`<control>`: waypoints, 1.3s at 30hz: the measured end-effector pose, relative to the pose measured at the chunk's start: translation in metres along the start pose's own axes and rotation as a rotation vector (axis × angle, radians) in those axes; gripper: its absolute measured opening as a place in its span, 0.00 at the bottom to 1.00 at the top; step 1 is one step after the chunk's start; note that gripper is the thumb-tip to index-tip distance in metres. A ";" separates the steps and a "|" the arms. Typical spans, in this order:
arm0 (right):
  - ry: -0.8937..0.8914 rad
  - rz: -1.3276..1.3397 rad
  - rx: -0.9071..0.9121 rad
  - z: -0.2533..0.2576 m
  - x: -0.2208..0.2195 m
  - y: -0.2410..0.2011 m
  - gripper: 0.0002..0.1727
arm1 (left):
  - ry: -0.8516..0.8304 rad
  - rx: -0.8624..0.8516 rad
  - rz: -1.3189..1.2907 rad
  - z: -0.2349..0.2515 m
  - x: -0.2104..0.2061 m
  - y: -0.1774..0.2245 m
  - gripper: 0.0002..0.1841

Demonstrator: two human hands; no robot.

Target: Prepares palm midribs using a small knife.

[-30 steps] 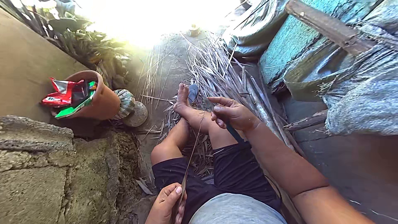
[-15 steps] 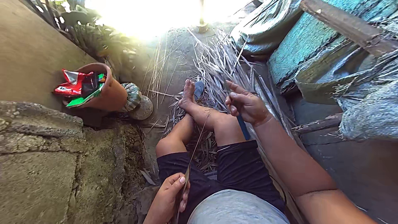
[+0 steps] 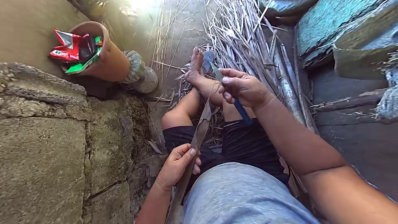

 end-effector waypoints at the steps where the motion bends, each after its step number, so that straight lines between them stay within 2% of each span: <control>1: -0.040 -0.044 -0.023 -0.005 -0.005 0.004 0.18 | 0.036 -0.003 -0.004 0.001 0.000 0.003 0.14; 4: -0.163 -0.158 -0.145 -0.032 -0.025 0.033 0.14 | 0.118 -0.019 -0.036 0.009 -0.003 0.015 0.13; 7: -0.419 -0.142 -0.230 -0.055 -0.046 0.063 0.13 | 0.080 -0.032 -0.082 0.016 -0.009 0.026 0.13; 9: -0.539 -0.112 -0.240 -0.065 -0.056 0.072 0.13 | 0.009 -0.021 -0.147 0.016 -0.015 0.028 0.13; 12: -0.607 -0.110 -0.142 -0.064 -0.057 0.069 0.12 | -0.091 0.033 -0.277 0.013 -0.020 0.029 0.13; 16: -0.528 -0.172 -0.004 -0.049 -0.044 0.058 0.12 | -0.182 0.084 -0.345 0.005 -0.023 0.027 0.13; 21: -0.528 -0.233 0.015 -0.039 -0.034 0.049 0.10 | -0.189 0.092 -0.344 0.000 -0.024 0.022 0.13; 26: -0.422 -0.276 0.084 -0.028 -0.026 0.037 0.13 | -0.174 0.116 -0.360 -0.001 -0.021 0.017 0.13; 34: -0.207 -0.305 0.077 0.000 -0.007 0.027 0.13 | -0.098 0.115 -0.334 0.003 -0.011 0.009 0.13; 37: -0.100 -0.206 0.081 0.014 0.012 0.020 0.13 | -0.078 0.136 -0.306 0.001 -0.010 -0.001 0.13; 39: -0.129 -0.193 0.024 0.010 0.011 0.016 0.11 | -0.035 0.118 -0.249 0.000 -0.008 -0.005 0.17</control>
Point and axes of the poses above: each hand's wrist, its own z-axis towards the middle knuckle, its own x-axis out of the back of the hand, y = z × x, the point moved 5 cm from there along z, towards the middle knuckle, and after that the axes turned 12 degrees about y, right-handed, at the moved point
